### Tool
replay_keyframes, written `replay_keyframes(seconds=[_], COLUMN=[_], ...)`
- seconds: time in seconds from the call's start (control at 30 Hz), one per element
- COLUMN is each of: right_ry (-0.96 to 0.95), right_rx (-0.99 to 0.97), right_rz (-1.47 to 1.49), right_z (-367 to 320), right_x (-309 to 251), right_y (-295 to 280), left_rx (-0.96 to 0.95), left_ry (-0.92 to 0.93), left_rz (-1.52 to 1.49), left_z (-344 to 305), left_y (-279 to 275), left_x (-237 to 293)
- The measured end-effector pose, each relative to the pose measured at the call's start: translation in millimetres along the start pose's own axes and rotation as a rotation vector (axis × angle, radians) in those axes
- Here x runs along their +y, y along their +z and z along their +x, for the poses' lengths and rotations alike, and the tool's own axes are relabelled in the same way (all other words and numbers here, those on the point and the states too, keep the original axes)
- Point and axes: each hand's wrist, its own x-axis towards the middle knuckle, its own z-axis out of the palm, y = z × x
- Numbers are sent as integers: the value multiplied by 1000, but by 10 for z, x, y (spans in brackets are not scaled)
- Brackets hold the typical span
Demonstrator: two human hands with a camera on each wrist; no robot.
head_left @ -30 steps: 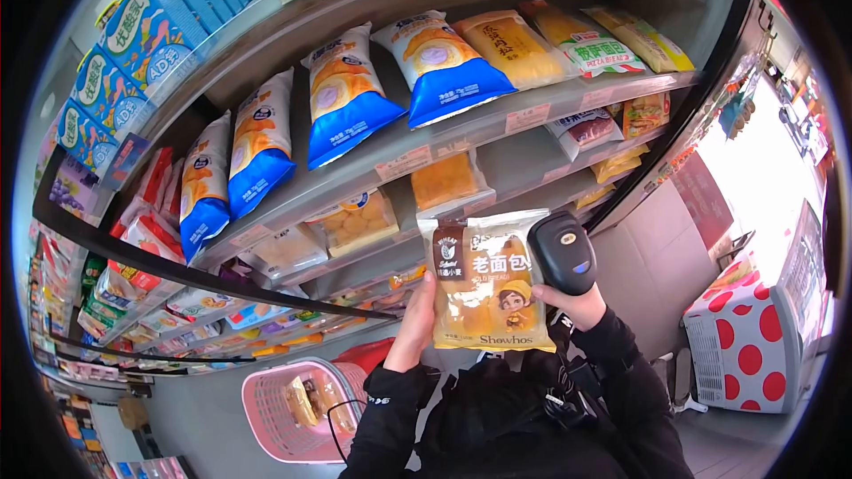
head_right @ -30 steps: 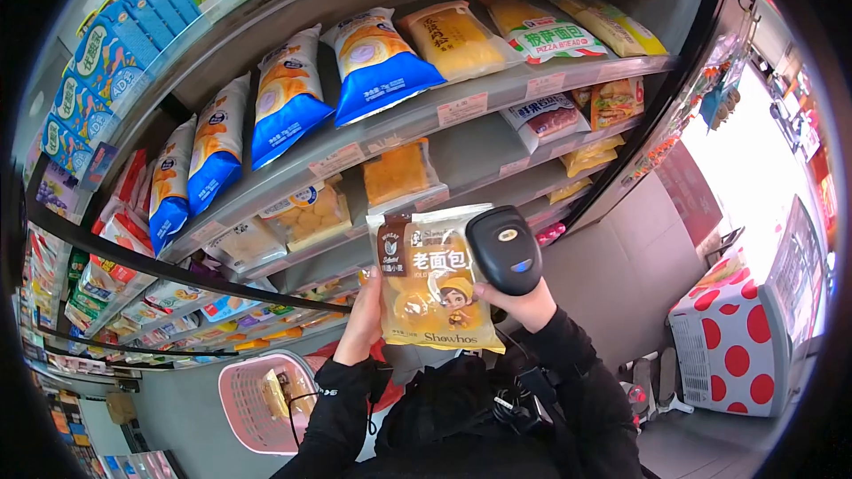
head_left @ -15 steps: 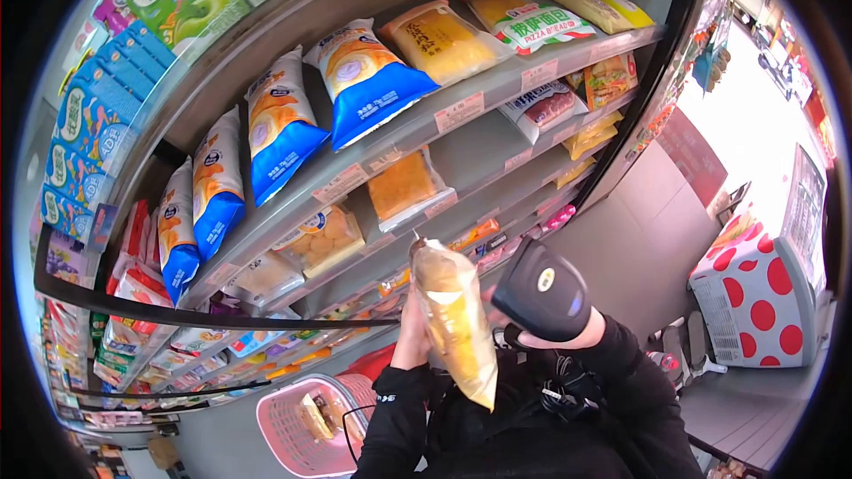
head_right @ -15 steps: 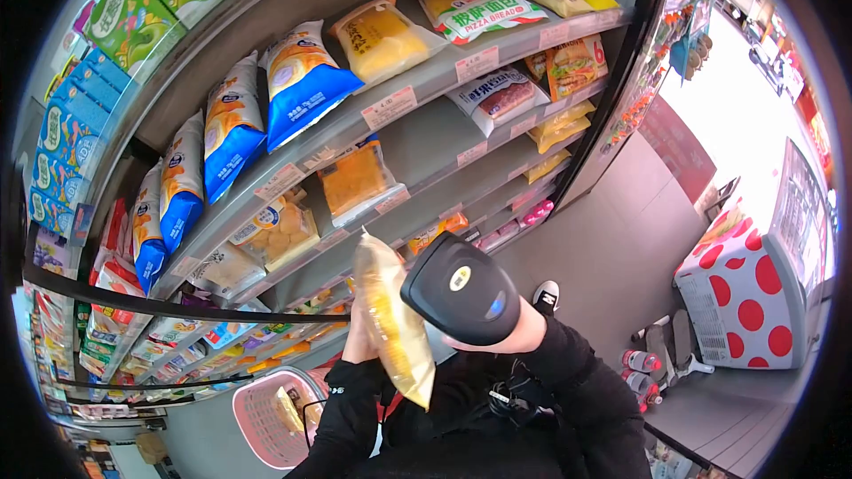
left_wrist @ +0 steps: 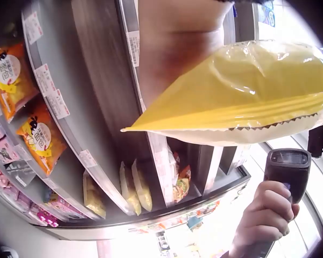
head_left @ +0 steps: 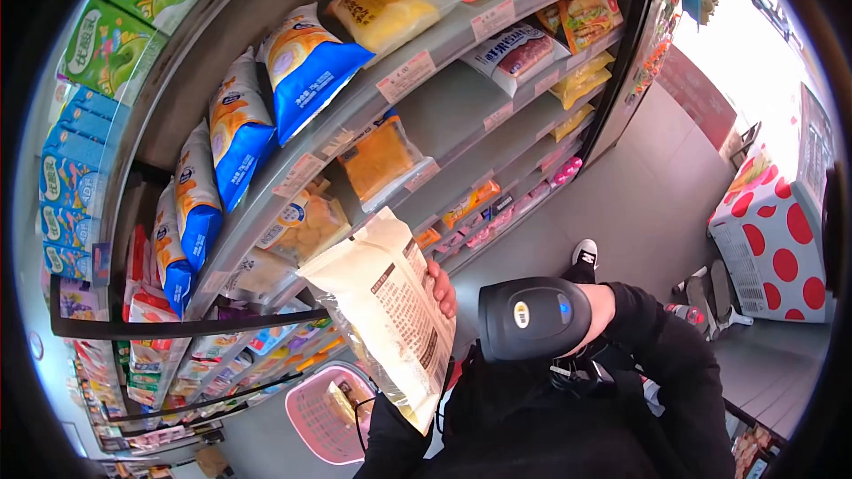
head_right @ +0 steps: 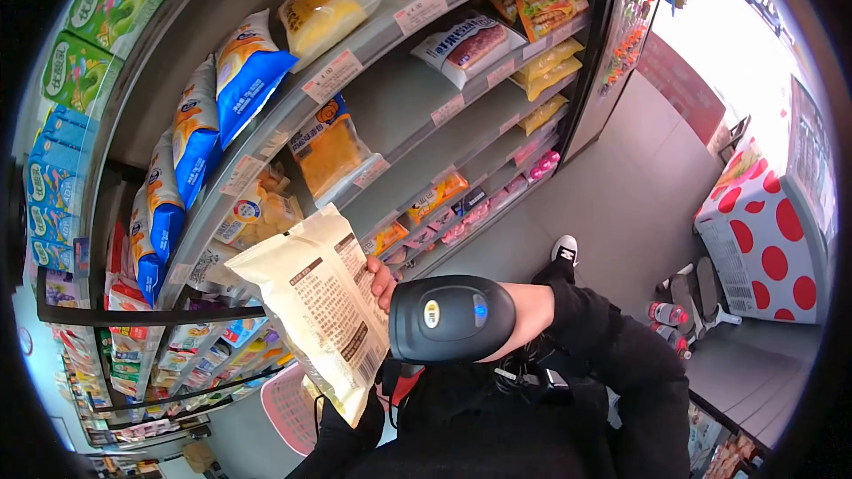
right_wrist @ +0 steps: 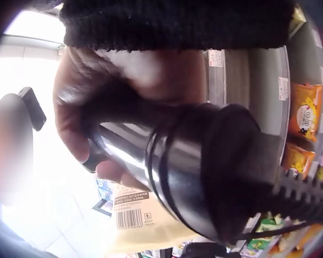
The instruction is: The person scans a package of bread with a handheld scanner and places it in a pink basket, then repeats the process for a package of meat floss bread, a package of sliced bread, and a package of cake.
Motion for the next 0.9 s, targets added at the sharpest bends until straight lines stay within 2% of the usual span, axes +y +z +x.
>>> replay_keyframes(seconds=[0.07, 0.13, 0.2, 0.27, 0.4, 0.9], right_ry=[-44, 69, 77, -44, -71, -1], right_rx=[-4, -27, -71, -119, -86, -85], right_rz=[-4, 51, 40, 19, 27, 77], right_z=[52, 50, 65, 89, 84, 33], right_x=[-10, 20, 103, 138, 134, 132], right_y=[20, 31, 27, 45, 74, 103], left_rx=[-31, -63, -88, -201, -246, -234], left_ry=[8, 17, 35, 84, 113, 117], left_rz=[-2, -5, -22, 143, 231, 266], left_z=[45, 99, 165, 236, 261, 147], left_y=[-35, -50, -11, 30, 60, 132], left_x=[31, 61, 115, 214, 322, 378])
